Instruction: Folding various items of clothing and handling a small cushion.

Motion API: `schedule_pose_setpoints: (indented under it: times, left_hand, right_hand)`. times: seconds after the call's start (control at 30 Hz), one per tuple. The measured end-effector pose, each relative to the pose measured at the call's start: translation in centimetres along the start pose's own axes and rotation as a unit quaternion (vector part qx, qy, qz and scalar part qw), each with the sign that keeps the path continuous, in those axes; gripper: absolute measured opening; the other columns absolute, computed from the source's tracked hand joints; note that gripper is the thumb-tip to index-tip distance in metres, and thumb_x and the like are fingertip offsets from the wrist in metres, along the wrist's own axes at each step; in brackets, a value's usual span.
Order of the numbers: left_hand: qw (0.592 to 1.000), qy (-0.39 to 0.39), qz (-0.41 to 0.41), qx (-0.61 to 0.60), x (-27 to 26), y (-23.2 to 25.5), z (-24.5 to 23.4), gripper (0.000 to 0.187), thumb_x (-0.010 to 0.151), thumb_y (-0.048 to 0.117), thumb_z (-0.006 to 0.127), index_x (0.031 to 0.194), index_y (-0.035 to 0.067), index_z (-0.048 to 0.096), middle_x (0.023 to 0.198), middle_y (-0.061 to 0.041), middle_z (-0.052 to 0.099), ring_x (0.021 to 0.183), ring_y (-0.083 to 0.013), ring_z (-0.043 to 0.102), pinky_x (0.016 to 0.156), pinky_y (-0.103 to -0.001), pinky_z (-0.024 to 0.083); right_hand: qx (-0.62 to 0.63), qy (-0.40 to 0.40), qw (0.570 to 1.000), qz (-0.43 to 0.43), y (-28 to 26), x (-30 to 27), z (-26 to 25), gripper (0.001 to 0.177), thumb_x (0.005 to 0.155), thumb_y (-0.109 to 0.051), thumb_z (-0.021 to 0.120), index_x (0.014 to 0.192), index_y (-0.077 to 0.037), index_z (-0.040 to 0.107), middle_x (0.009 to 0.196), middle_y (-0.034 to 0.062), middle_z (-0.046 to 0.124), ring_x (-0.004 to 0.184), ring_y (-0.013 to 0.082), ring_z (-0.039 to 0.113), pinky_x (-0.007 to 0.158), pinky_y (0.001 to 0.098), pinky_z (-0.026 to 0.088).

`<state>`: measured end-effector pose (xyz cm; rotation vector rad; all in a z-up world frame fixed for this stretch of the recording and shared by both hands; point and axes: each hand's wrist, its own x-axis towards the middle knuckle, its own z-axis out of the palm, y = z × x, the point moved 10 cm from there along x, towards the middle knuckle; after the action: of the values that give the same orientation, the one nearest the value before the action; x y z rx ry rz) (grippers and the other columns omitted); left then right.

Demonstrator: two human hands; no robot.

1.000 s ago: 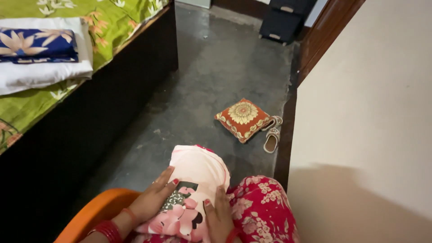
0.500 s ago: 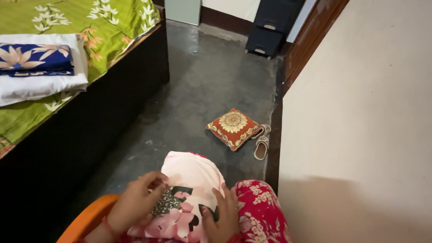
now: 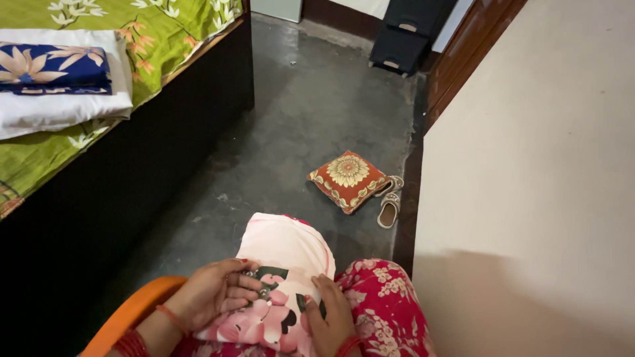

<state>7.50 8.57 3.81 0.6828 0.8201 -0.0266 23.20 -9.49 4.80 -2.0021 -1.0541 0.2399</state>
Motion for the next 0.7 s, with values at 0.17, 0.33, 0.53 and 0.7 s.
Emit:
schedule_pose_setpoints:
  times: [0.17,0.33,0.53,0.7]
  left_hand:
    - [1.000,0.012,-0.002,0.004,-0.2,0.1,-0.1,0.033,0.101,0.027,0.049,0.116,0.003,0.066,0.085,-0.014,0.076,0.066,-0.0195,0.072,0.058,-0.027,0.058]
    - [0.998,0.056,0.005,0.029,1.2,0.1,-2.3,0.032,0.101,0.025,0.048,0.119,0.005,0.066,0.087,-0.014,0.075,0.067,-0.0191,0.071,0.060,-0.028,0.058]
    - [0.953,0.224,0.176,0.100,0.7,3.3,-6.5,0.032,0.095,0.013,0.058,0.126,0.006,0.060,0.097,-0.017,0.067,0.069,-0.0226,0.067,0.059,-0.036,0.057]
    - [0.918,0.097,0.241,0.300,-2.3,5.7,-0.2,0.042,0.087,0.019,0.071,0.128,0.009,0.064,0.118,-0.006,0.072,0.098,-0.0159,0.071,0.081,-0.034,0.058]
  right_hand:
    - [-0.009,-0.012,1.000,0.006,-0.3,0.2,-0.2,0.044,0.092,-0.022,0.066,0.132,-0.004,0.063,0.143,0.0223,0.057,0.137,0.0384,0.051,0.115,0.0449,0.034]
    - [-0.004,-0.034,0.999,0.030,-0.1,0.0,0.2,0.043,0.094,-0.023,0.065,0.133,-0.004,0.062,0.146,0.0223,0.055,0.140,0.0380,0.048,0.118,0.0452,0.031]
    - [0.005,-0.013,1.000,0.028,0.3,0.0,0.0,0.044,0.091,-0.021,0.067,0.132,-0.005,0.063,0.146,0.0211,0.055,0.140,0.0373,0.048,0.116,0.0438,0.033]
    - [0.020,-0.006,0.999,0.036,0.3,-0.2,-0.2,0.045,0.091,-0.021,0.069,0.132,-0.005,0.062,0.145,0.0196,0.055,0.138,0.0354,0.049,0.115,0.0425,0.035]
